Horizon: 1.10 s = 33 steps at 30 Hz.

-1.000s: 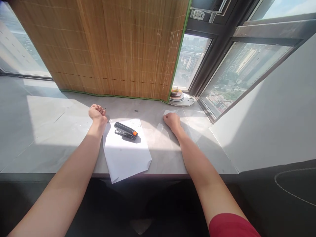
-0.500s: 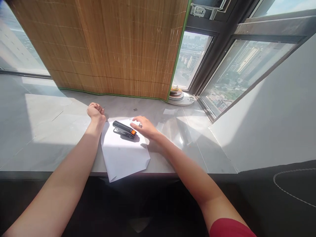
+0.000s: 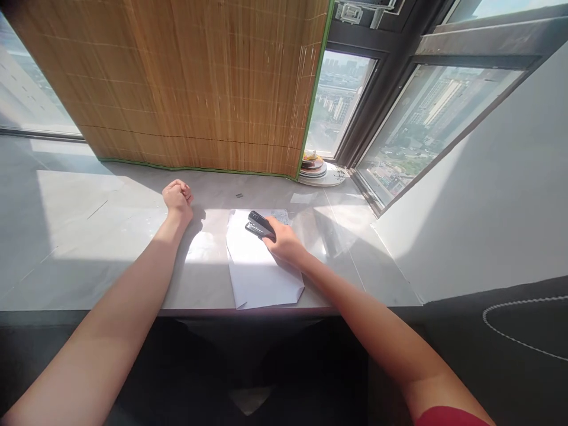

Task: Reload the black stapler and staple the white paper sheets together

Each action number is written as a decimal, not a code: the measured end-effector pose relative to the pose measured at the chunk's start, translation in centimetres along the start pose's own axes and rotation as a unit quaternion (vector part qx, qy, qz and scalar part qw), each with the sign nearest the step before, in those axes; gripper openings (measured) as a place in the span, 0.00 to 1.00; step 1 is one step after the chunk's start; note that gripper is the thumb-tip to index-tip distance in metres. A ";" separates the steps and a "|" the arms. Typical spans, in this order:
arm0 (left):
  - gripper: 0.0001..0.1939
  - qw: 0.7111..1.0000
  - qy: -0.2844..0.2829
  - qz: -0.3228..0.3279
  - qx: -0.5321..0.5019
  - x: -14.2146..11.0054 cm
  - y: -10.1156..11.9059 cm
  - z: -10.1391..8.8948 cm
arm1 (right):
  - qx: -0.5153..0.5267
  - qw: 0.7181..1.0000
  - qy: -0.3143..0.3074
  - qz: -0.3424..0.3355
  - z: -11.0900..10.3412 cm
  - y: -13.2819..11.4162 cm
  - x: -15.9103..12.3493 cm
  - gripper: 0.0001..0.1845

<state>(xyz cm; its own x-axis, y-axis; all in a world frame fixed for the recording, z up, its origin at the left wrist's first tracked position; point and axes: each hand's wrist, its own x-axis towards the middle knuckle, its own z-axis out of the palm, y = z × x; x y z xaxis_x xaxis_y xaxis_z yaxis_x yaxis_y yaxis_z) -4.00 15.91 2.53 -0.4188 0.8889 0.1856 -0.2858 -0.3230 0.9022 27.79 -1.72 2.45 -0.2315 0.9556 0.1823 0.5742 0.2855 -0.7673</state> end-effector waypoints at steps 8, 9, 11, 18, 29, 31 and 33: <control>0.12 0.724 -0.550 0.182 0.375 -6.1 0.0 3.6 | -0.037 0.994 0.098 0.021 -1.8 3.2 -0.9 0.21; 0.15 0.682 -0.578 0.198 0.402 -6.5 0.2 3.8 | -0.045 0.992 0.115 0.009 -1.7 3.2 -0.8 0.19; 0.20 0.639 -0.591 0.220 0.442 -7.0 0.4 3.8 | -0.056 0.987 0.150 -0.017 -1.7 3.3 -0.6 0.15; 0.21 0.638 -0.554 0.241 0.478 -6.5 -0.6 3.4 | 0.006 0.989 0.129 -0.065 -2.9 3.8 -0.6 0.20; 0.28 0.657 -0.382 0.188 0.622 -5.7 -1.0 3.7 | -0.023 0.993 0.073 -0.086 -3.0 4.5 -0.1 0.20; 0.32 0.631 -0.388 0.157 0.653 -5.5 -1.2 3.6 | -0.019 0.994 0.076 -0.079 -2.8 4.4 -0.1 0.20; 0.33 0.610 -0.408 0.141 0.664 -5.4 -1.4 3.6 | -0.003 0.995 0.067 -0.075 -2.5 4.3 -0.1 0.20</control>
<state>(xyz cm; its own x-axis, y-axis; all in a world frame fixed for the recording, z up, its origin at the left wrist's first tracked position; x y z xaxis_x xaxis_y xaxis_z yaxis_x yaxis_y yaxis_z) 1.79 12.70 1.72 0.4343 0.8994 0.0493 0.8762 -0.4345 0.2084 32.24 -0.40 0.73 -0.2091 0.9030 0.3752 0.5465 0.4261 -0.7209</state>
